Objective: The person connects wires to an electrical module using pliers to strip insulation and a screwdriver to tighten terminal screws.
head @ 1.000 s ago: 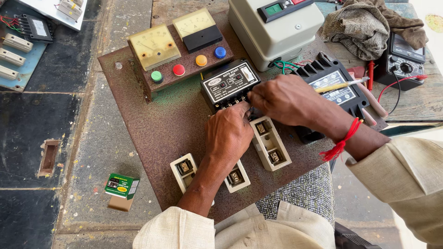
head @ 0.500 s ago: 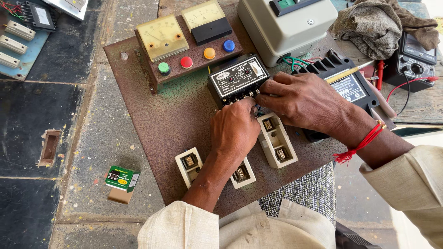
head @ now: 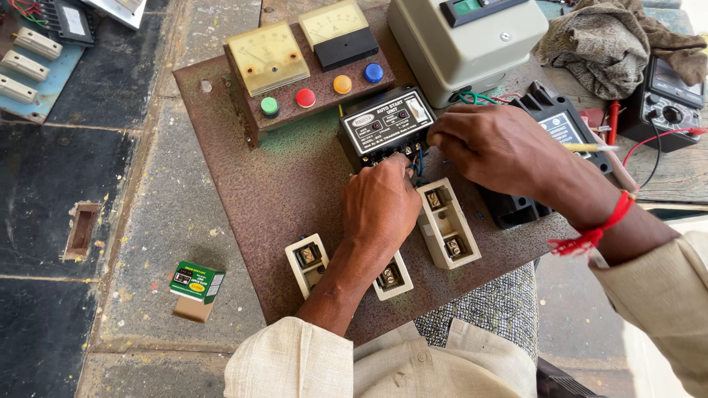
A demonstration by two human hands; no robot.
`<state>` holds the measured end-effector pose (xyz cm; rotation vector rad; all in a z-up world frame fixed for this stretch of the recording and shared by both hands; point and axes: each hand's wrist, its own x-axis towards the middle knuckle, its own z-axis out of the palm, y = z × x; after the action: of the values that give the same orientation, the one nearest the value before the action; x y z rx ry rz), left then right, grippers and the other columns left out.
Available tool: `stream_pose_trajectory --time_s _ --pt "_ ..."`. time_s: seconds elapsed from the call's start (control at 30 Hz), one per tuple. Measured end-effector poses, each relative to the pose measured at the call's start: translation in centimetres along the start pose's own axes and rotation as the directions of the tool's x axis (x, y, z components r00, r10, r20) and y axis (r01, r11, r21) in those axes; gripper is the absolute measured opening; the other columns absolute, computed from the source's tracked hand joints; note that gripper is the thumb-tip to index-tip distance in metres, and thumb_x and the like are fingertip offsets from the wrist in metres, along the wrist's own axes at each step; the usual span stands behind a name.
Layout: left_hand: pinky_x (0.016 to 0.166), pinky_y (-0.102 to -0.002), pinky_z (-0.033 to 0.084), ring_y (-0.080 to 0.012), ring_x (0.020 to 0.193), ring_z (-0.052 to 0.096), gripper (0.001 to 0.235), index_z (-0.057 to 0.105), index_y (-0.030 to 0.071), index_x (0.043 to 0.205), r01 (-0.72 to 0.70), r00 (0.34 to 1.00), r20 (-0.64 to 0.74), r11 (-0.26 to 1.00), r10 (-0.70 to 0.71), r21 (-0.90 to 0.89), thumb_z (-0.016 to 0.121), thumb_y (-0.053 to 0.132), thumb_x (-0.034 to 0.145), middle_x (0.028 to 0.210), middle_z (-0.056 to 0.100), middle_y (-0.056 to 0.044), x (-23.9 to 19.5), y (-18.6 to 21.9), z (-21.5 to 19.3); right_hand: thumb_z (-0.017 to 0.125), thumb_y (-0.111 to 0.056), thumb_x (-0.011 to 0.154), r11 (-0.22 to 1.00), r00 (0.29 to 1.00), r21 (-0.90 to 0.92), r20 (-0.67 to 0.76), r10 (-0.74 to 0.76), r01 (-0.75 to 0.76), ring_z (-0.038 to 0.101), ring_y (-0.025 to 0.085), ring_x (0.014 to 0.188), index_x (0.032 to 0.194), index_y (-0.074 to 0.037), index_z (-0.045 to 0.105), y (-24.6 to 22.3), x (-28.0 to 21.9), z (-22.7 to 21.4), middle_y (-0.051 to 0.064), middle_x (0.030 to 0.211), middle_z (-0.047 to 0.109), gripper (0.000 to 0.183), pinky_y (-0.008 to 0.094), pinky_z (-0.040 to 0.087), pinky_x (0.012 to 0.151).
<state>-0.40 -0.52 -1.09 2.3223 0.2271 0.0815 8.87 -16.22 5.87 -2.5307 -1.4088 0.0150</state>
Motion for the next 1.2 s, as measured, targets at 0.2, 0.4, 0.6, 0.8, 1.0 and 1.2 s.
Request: stream_pose_trajectory --time_s 0.2,0.4,0.6,0.8,1.0,1.2 --pt "0.075 -0.048 0.059 -0.0328 0.080 0.077 0.019 0.075 0.006 0.105 0.038 0.999 0.021 0.999 -0.038 -0.004 0.061 0.017 0.095 0.085 0.077 -0.018 -0.1 0.6 -0.5 0.066 -0.023 0.093 0.993 0.993 0.032 -0.017 0.116 -0.115 0.070 0.024 0.071 0.103 -0.005 0.076 -2.3 -1.5 1.9 0.010 0.094 0.073 0.023 0.038 0.057 0.061" --pt "0.080 -0.048 0.058 -0.0345 0.083 0.077 0.027 0.075 0.009 0.110 -0.045 0.998 0.052 0.999 0.046 -0.021 0.061 0.009 0.088 0.091 0.077 -0.018 -0.1 0.2 -0.9 0.068 -0.024 0.093 0.984 0.975 0.012 -0.134 0.178 -0.178 0.069 0.029 0.076 0.102 -0.009 0.078 -3.6 -1.8 2.4 0.009 0.089 0.068 0.020 0.043 0.054 0.063" --pt "0.086 -0.050 0.055 -0.0376 0.091 0.074 0.032 0.075 0.012 0.116 -0.007 0.988 0.153 0.997 0.019 -0.080 0.061 0.012 0.087 0.097 0.075 -0.021 -0.1 -0.1 -1.3 0.069 -0.026 0.093 0.959 0.943 0.048 -0.174 0.283 -0.278 0.069 0.028 0.073 0.100 -0.008 0.078 -3.9 -2.0 3.0 0.009 0.084 0.068 0.021 0.042 0.055 0.063" --pt "0.087 -0.052 0.054 -0.0402 0.094 0.072 0.030 0.077 0.012 0.112 0.008 0.981 0.196 0.997 0.007 -0.075 0.058 0.013 0.089 0.098 0.075 -0.022 0.4 -0.3 -1.5 0.067 -0.019 0.094 0.950 0.937 0.112 -0.164 0.307 -0.291 0.070 0.030 0.072 0.094 -0.007 0.079 -3.3 -1.4 3.8 0.010 0.090 0.074 0.017 0.043 0.054 0.066" --pt "0.088 -0.049 0.055 -0.0354 0.091 0.076 0.037 0.072 0.007 0.115 0.029 0.973 0.229 0.994 -0.003 -0.107 0.053 0.005 0.084 0.098 0.076 -0.020 0.5 -0.6 -1.3 0.064 -0.018 0.093 0.876 0.880 0.090 0.005 0.475 -0.473 0.069 0.028 0.054 0.093 -0.009 0.079 -3.6 -0.3 4.0 0.011 0.069 0.072 0.018 0.044 0.055 0.056" --pt "0.090 -0.051 0.054 -0.0371 0.094 0.074 0.038 0.074 0.010 0.117 0.034 0.969 0.247 0.998 -0.018 -0.062 0.056 0.008 0.083 0.099 0.075 -0.022 0.6 -0.1 -1.5 0.070 -0.022 0.088 0.855 0.859 0.093 0.015 0.512 -0.511 0.068 0.030 0.054 0.087 -0.008 0.079 -3.7 -0.1 3.6 0.014 0.065 0.070 0.017 0.045 0.053 0.055"
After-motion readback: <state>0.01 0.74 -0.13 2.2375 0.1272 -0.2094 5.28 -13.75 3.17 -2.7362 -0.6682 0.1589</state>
